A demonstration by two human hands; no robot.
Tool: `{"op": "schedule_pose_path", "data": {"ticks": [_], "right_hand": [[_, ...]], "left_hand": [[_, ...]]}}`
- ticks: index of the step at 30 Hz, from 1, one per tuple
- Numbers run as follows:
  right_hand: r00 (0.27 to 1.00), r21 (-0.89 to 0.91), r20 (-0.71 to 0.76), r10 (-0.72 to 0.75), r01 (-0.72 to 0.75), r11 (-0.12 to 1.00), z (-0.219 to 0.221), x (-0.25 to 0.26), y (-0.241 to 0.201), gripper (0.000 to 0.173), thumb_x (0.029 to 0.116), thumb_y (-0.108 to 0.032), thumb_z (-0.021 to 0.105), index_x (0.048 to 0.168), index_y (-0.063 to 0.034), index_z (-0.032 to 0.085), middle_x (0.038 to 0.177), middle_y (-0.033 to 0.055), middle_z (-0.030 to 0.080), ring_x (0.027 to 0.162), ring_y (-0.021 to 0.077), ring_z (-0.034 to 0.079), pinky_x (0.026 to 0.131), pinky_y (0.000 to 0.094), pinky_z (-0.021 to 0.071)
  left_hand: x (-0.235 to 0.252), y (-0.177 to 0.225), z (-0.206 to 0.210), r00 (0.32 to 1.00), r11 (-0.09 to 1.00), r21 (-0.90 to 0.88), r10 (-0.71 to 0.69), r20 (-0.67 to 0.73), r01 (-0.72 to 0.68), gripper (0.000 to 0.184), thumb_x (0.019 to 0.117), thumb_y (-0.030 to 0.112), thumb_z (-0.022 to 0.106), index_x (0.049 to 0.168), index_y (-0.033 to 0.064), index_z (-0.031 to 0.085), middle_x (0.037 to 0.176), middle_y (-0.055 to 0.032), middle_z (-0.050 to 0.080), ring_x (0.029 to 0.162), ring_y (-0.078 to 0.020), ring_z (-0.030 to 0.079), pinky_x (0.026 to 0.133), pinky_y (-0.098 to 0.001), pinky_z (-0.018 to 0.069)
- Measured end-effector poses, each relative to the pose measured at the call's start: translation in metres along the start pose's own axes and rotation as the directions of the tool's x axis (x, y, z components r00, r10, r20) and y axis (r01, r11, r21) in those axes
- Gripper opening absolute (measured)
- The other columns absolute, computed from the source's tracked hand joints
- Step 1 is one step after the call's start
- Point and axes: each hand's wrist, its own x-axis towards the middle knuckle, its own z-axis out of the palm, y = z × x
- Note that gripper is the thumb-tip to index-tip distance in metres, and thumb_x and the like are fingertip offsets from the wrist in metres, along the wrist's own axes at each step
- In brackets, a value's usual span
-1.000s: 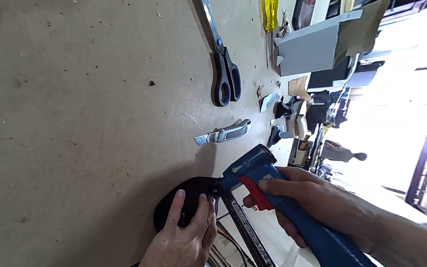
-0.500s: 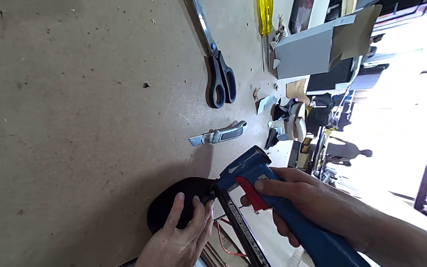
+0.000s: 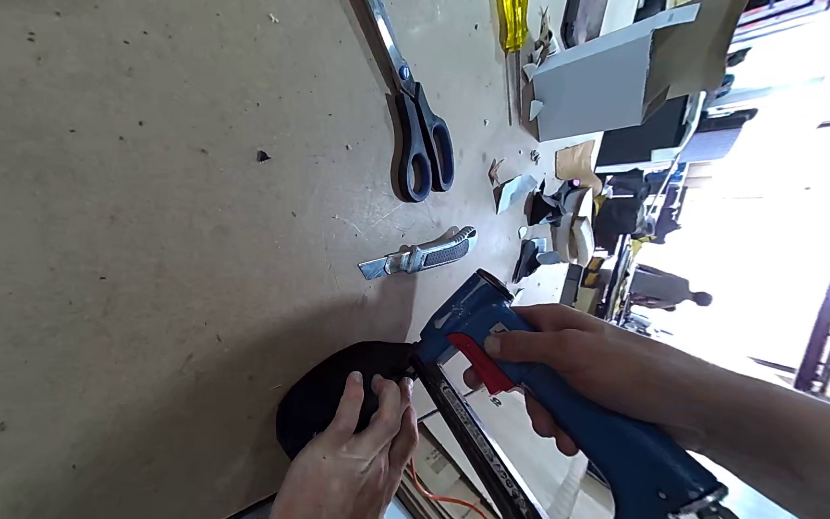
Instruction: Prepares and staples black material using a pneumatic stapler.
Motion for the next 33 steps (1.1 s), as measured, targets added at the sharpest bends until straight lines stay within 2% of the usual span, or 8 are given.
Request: {"op": "schedule_pose_path", "data": {"ticks": [2,7,13,16,20,27,30,33], "right_hand": [[1.0,-0.003,0.003,0.001,-0.001,1.0,0.0,0.001,-0.002,0.017,0.1098,-0.023,0.047,0.119,-0.0129,0.056,0.097,0.0132,0.074,0.052,0.0231,0.068,0.045,0.0329,0.0586],[0.999,0.028,0.036,0.003,-0.004,1.0,-0.003,0.004,0.002,0.017,0.1097,-0.022,0.046,0.121,-0.0132,0.056,0.099,0.0141,0.074,0.052,0.0231,0.067,0.045,0.0328,0.0584],[0.997,-0.05,0.066,0.039,-0.035,0.998,-0.007,0.012,-0.004,0.02,0.1099,-0.028,0.047,0.12,-0.0121,0.055,0.088,0.0134,0.073,0.049,0.0218,0.065,0.044,0.0328,0.0574],[0.999,-0.014,0.051,0.014,-0.013,1.0,-0.021,0.008,-0.002,0.022,0.11,-0.029,0.047,0.118,-0.0119,0.056,0.094,0.0125,0.076,0.05,0.0227,0.067,0.044,0.0331,0.0577],[0.999,0.06,0.028,-0.028,0.026,0.998,-0.038,0.003,0.01,0.02,0.1092,-0.027,0.048,0.119,-0.0124,0.058,0.1,0.0137,0.075,0.052,0.0258,0.069,0.045,0.037,0.0595],[0.998,0.036,0.062,-0.008,0.006,0.999,-0.028,0.016,0.013,0.02,0.1086,-0.029,0.05,0.12,-0.0126,0.056,0.096,0.0128,0.075,0.05,0.0248,0.067,0.044,0.0363,0.0591],[0.998,0.036,0.063,0.011,-0.014,0.999,-0.025,0.021,0.011,0.02,0.1086,-0.028,0.05,0.119,-0.0117,0.056,0.094,0.0136,0.074,0.049,0.0255,0.067,0.043,0.0367,0.059],[0.996,0.011,0.074,0.042,-0.043,0.999,-0.022,0.024,0.005,0.019,0.1094,-0.027,0.049,0.119,-0.012,0.055,0.093,0.012,0.075,0.05,0.0241,0.067,0.043,0.0341,0.0583]], "left_hand": [[0.002,0.0,0.001,1.0,1.0,-0.011,-0.016,-0.009,0.016,0.046,0.0962,0.0,0.052,0.139,0.0138,0.062,0.142,-0.0146,0.059,0.125,-0.0286,0.06,0.107,-0.0555,0.0379],[0.001,0.0,0.0,1.0,1.0,-0.01,-0.014,0.001,0.014,0.046,0.0961,0.001,0.052,0.14,0.0129,0.061,0.141,-0.0149,0.059,0.125,-0.0285,0.06,0.108,-0.0559,0.0376],[-0.003,-0.001,0.004,1.0,1.0,-0.023,-0.014,-0.02,0.013,0.049,0.0941,0.008,0.055,0.142,0.0166,0.06,0.143,-0.0104,0.06,0.129,-0.0282,0.057,0.11,-0.0559,0.0338],[-0.006,-0.005,0.005,0.997,0.997,0.067,0.048,-0.059,-0.044,0.048,0.0987,0.003,0.046,0.144,0.0146,0.059,0.144,-0.0071,0.061,0.129,-0.0276,0.058,0.107,-0.0563,0.0377],[-0.008,-0.005,0.006,0.996,0.993,0.109,0.047,-0.075,-0.038,0.048,0.1023,0.003,0.041,0.144,0.017,0.06,0.143,-0.0033,0.062,0.129,-0.026,0.058,0.109,-0.0571,0.0351],[-0.003,-0.007,0.004,0.991,0.98,0.148,0.132,0.031,-0.135,0.055,0.0975,-0.005,0.045,0.149,0.0144,0.052,0.147,-0.011,0.056,0.128,-0.0292,0.056,0.105,-0.0518,0.0394],[-0.003,-0.008,0.003,0.985,0.971,0.165,0.166,0.049,-0.171,0.056,0.0977,-0.008,0.043,0.149,0.0128,0.051,0.146,-0.0109,0.057,0.126,-0.0283,0.057,0.103,-0.0499,0.0404],[0.0,-0.008,0.003,0.991,0.982,0.131,0.134,0.023,-0.136,0.054,0.0964,-0.008,0.045,0.145,0.0152,0.055,0.144,-0.009,0.058,0.124,-0.0261,0.058,0.105,-0.0477,0.0386]]}}
